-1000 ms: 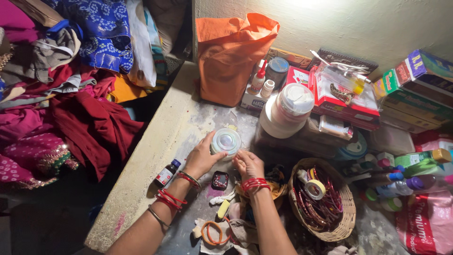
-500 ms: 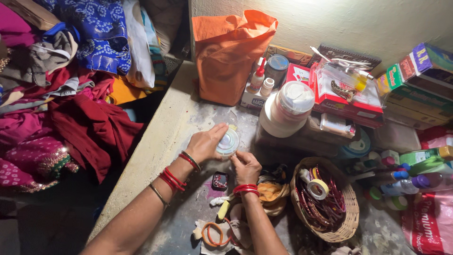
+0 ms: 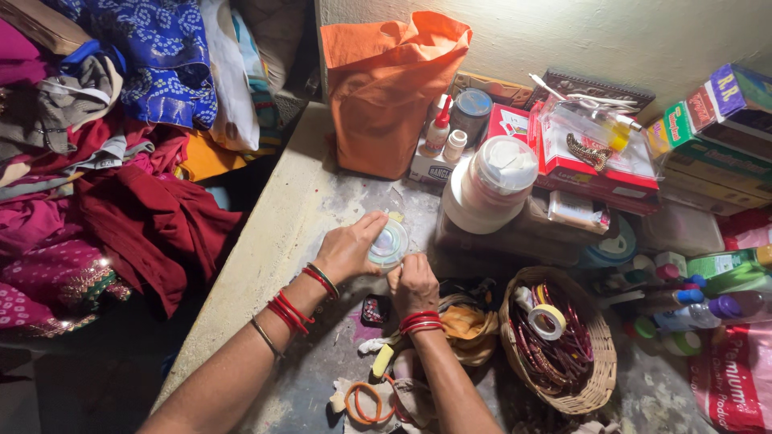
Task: The person organizes small items on a cluttered table. They handle a white bag, a small bottle, a cloth, and a plastic container, moving them around and placing items inside the container.
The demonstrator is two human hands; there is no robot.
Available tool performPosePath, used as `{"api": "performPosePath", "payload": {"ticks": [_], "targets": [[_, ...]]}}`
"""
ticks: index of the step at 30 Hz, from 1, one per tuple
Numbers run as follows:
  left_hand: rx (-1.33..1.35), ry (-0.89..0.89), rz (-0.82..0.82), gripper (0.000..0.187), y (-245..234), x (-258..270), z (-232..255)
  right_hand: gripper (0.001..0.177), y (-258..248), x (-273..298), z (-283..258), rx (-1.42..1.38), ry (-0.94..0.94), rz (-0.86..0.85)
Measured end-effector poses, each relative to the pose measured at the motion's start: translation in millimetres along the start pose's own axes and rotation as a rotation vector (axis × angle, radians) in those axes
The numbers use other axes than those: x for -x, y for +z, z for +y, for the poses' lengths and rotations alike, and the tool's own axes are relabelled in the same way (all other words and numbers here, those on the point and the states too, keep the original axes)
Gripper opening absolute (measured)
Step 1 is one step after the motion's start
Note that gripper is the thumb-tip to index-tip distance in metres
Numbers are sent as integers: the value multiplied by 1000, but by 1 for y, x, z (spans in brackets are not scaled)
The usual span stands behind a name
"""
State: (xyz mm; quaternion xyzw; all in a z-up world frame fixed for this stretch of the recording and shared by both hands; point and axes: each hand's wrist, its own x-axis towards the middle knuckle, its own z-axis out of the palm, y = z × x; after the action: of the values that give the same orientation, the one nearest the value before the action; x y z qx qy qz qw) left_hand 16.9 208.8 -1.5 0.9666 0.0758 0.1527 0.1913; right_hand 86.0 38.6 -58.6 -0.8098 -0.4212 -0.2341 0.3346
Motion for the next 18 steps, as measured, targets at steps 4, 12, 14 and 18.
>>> {"api": "performPosePath", "payload": {"ticks": [4,12,14,18], "targets": [[20,-24,15,97,1,1,6,17,3,1,-2,63,97,-32],[10,-42,29,98,2,2,8,17,8,2,8,94,76,-70],[7,-49,23,97,3,3,8,16,8,7,13,59,76,-94],[11,-56,24,98,3,4,8,20,14,7,26,-397,456,-74]]}}
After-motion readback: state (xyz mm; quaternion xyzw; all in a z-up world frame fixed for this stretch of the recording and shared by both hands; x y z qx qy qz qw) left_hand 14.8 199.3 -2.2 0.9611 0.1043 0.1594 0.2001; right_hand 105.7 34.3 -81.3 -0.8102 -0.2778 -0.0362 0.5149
